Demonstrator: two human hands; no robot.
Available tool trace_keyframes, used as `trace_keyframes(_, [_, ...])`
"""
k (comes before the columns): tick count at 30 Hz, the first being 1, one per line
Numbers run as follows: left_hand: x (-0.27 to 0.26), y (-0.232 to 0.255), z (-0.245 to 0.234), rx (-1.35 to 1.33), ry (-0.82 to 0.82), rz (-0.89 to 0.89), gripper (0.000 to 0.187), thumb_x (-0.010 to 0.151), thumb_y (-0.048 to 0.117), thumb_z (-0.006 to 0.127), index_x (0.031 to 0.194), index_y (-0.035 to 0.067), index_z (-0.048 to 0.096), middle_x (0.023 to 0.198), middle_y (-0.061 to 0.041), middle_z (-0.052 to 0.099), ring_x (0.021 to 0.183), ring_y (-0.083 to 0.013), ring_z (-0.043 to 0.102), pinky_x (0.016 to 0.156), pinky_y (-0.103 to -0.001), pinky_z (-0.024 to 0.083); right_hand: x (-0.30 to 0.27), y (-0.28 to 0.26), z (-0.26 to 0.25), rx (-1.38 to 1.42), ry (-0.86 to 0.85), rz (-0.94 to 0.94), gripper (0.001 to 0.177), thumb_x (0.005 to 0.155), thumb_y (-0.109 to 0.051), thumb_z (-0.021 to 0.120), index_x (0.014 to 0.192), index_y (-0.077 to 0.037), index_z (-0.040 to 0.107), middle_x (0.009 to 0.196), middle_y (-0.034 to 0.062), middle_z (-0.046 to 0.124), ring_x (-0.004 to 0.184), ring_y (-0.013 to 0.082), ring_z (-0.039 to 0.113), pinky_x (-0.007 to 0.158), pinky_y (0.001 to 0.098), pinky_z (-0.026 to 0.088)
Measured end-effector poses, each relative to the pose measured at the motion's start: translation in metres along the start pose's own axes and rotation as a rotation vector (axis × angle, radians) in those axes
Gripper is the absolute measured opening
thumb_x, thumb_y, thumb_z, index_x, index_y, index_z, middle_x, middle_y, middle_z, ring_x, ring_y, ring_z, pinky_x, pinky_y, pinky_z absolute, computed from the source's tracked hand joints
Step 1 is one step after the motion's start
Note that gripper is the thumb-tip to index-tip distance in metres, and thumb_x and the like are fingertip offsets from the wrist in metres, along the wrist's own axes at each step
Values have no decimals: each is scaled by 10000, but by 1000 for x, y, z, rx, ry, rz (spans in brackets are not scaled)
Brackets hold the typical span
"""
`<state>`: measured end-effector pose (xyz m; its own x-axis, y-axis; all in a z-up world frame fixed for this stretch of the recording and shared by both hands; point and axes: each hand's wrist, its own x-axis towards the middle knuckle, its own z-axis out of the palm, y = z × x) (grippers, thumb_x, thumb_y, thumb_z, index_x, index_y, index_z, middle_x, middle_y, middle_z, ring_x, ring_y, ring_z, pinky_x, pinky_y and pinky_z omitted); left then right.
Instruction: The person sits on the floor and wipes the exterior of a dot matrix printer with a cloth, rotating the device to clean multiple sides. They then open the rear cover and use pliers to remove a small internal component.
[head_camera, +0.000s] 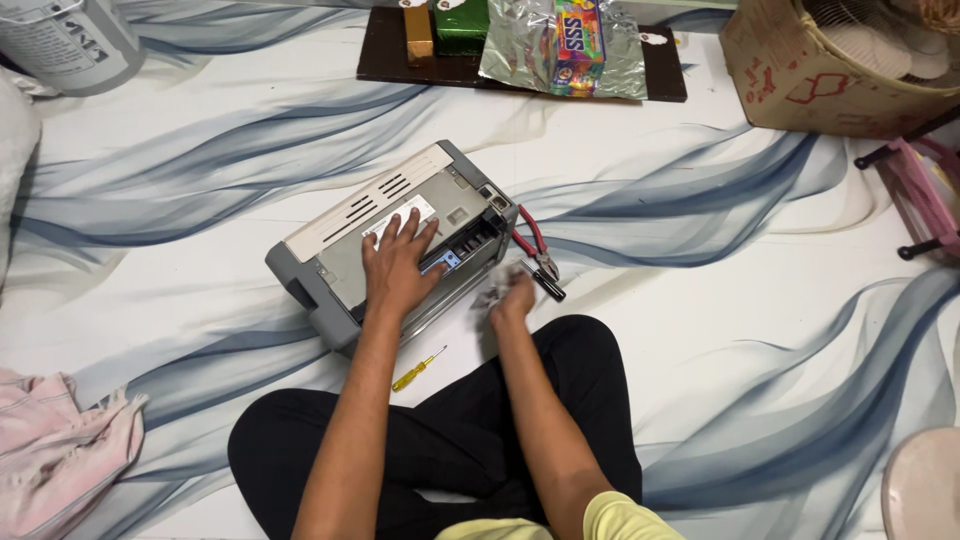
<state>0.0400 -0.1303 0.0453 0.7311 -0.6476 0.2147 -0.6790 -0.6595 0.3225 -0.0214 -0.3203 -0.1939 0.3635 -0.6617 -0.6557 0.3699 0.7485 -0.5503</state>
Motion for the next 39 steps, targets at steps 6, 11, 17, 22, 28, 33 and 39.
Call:
trace_keyframes(6, [-3,-1,0,-30,27,17,768,760,407,813,1472,293,548,1609,-66,409,1490,-328,339,1180,-609,168,-22,55,-3,-194,-325,-196,337,916,-60,568,1241,23,604,1058,151,690,899,226,681,773,320,588])
trace_keyframes(11, [-1,-1,-2,-46,-14,4,815,711,384,827,1470,300,543,1613,-75,389,1490,-331,324,1188,-600,152,-29,70,-14,-629,-308,-411,361,860,8,680,1214,45,616,1009,167,703,824,195,664,703,298,542])
trace_keyframes(17, [-1,0,-2,-47,-12,12,807,718,375,824,1469,295,540,1625,-70,380,1496,-333,317,1190,-596,155,-14,26,-3,-99,-241,-416,401,977,-13,547,1371,61,544,1089,94,719,863,149,698,740,264,570])
trace_keyframes(22, [-1,1,-4,-48,-27,17,822,706,358,825,1473,292,536,1621,-79,377,1493,-337,313,1189,-601,151,-39,24,14,-480,-286,-365,746,958,35,448,1655,-156,267,914,154,619,715,192,521,612,308,479])
trace_keyframes(28, [2,-8,4,-105,-66,6,809,689,321,819,1455,316,558,1629,-67,370,1514,-315,295,1213,-580,134,-77,71,18,-751,-131,-905,572,940,48,592,1502,33,485,1306,177,671,1075,165,669,920,278,515])
trace_keyframes(33, [8,-33,10,-264,-171,34,709,737,253,776,1417,352,599,1657,-7,366,1558,-263,235,1227,-578,67,-124,117,-13,-520,-252,-498,467,917,-10,636,1380,9,575,1140,116,743,942,130,701,837,263,561])
trace_keyframes(39, [9,-53,8,-651,-144,76,628,836,280,738,1442,310,574,1549,-56,538,1570,-288,282,1267,-517,22,-157,158,-24,-727,-350,-403,291,811,23,736,1093,21,663,939,104,712,798,136,660,724,269,547])
